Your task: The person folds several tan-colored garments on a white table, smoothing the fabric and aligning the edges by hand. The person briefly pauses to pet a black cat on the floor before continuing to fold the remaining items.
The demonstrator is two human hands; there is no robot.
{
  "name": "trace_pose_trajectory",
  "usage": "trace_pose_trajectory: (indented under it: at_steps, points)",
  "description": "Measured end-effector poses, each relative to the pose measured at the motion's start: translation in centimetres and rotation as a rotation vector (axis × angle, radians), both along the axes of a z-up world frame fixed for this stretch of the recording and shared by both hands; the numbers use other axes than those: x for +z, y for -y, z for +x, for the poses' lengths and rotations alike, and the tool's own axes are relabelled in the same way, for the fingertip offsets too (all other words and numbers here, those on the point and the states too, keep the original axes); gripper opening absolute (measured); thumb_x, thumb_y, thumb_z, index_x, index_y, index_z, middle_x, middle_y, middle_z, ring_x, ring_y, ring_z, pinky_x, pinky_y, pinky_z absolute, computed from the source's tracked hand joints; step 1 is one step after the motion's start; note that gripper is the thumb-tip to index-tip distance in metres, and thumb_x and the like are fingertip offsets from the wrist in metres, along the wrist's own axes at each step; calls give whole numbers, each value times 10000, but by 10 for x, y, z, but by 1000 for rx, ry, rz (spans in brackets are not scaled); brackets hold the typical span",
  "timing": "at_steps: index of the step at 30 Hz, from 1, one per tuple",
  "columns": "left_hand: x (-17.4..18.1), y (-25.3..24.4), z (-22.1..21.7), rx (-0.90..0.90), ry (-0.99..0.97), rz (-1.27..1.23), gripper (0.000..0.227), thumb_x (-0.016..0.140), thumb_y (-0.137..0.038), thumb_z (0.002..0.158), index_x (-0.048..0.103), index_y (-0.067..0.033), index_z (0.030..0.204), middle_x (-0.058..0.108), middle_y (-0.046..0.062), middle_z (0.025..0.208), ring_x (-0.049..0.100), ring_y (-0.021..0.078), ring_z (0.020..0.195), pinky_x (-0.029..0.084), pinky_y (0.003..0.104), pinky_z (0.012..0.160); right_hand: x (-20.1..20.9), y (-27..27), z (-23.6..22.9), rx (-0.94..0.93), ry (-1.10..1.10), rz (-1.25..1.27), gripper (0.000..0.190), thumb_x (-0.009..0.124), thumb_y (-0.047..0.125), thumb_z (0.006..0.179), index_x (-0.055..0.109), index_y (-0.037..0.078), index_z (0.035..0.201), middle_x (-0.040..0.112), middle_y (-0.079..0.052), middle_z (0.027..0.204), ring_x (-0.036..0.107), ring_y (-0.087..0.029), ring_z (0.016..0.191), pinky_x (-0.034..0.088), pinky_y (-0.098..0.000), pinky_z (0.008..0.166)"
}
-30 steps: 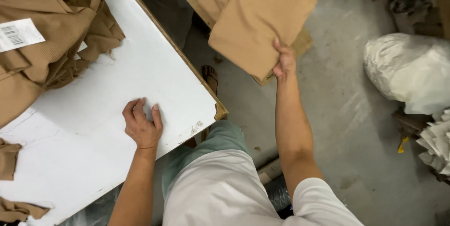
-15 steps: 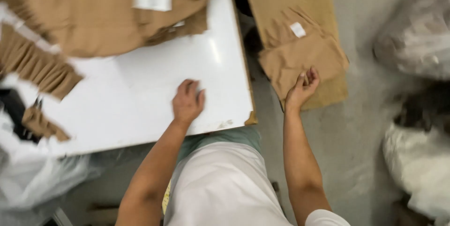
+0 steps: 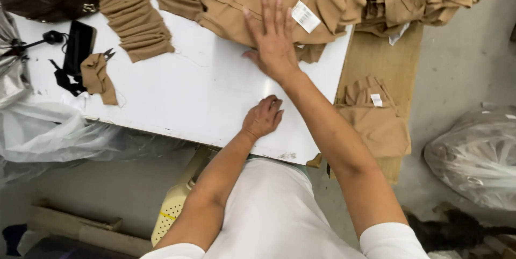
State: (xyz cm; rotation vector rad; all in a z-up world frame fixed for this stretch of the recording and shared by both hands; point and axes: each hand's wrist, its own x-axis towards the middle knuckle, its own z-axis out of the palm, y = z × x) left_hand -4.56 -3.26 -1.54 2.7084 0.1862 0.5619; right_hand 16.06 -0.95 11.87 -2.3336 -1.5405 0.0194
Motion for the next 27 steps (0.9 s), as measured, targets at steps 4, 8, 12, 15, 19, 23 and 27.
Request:
trace_pose_trajectory:
  at_steps: [4, 8, 12, 15, 19, 23, 27]
  points:
    - [-6, -2, -1, -15, 45, -45, 346, 616, -302, 1000, 655, -36, 1217, 616, 141, 1187, 672, 312, 905, 579, 415, 520, -29, -8, 41, 1, 61, 118, 891, 636, -51, 767, 464, 211, 1601, 351, -191, 1636, 325, -418, 1507, 311, -526, 1221]
    - [4, -13, -4, -33, 40, -187, 362, 595, -328, 1010, 634, -38, 1224, 589, 123, 1178, 660, 295, 889, 541, 425, 454, 0, 19, 49, 80, -236, 170, 972, 504, -172, 655, 489, 190, 1557, 468, -148, 1585, 398, -355, 1489, 318, -443, 1235]
    - [24, -99, 10, 411, 289, -821, 230, 604, -250, 1023, 596, -115, 1209, 591, 77, 1160, 616, 169, 746, 547, 302, 667, 13, 40, 22, 126, -271, 310, 959, 366, -166, 629, 467, 63, 1555, 434, -231, 1598, 367, -429, 1512, 267, -503, 1286]
    - [101, -178, 54, 605, 549, -1018, 322, 575, -331, 1032, 579, -103, 1260, 603, 96, 1200, 578, 236, 1072, 512, 341, 896, 19, 53, -2, 80, -154, 361, 945, 380, -199, 639, 488, 49, 1545, 418, -209, 1615, 347, -432, 1529, 270, -539, 1299]
    - [101, -265, 179, 525, 372, -1065, 958, 773, -590, 800, 432, -44, 1510, 540, 144, 1531, 568, 232, 1376, 456, 353, 1144, 17, 53, -35, 76, -69, 311, 985, 347, -202, 614, 490, 74, 1549, 414, -192, 1625, 359, -446, 1525, 330, -550, 1269]
    - [137, -231, 226, 498, -105, -828, 660, 787, -512, 693, 623, -257, 1280, 765, 17, 1280, 741, 301, 1149, 564, 459, 920, 3, 68, -41, 161, -41, 307, 500, 339, 60, 1082, 475, 87, 1562, 390, -203, 1640, 362, -464, 1526, 306, -555, 1262]
    - [164, -209, 242, 793, -2, 103, 412, 474, -674, 1070, 364, -326, 1260, 330, 100, 1280, 309, 330, 1152, 269, 544, 965, 14, 75, -63, 61, -184, 270, 580, 574, 17, 987, 446, 28, 1552, 382, -254, 1630, 307, -458, 1539, 278, -566, 1263]
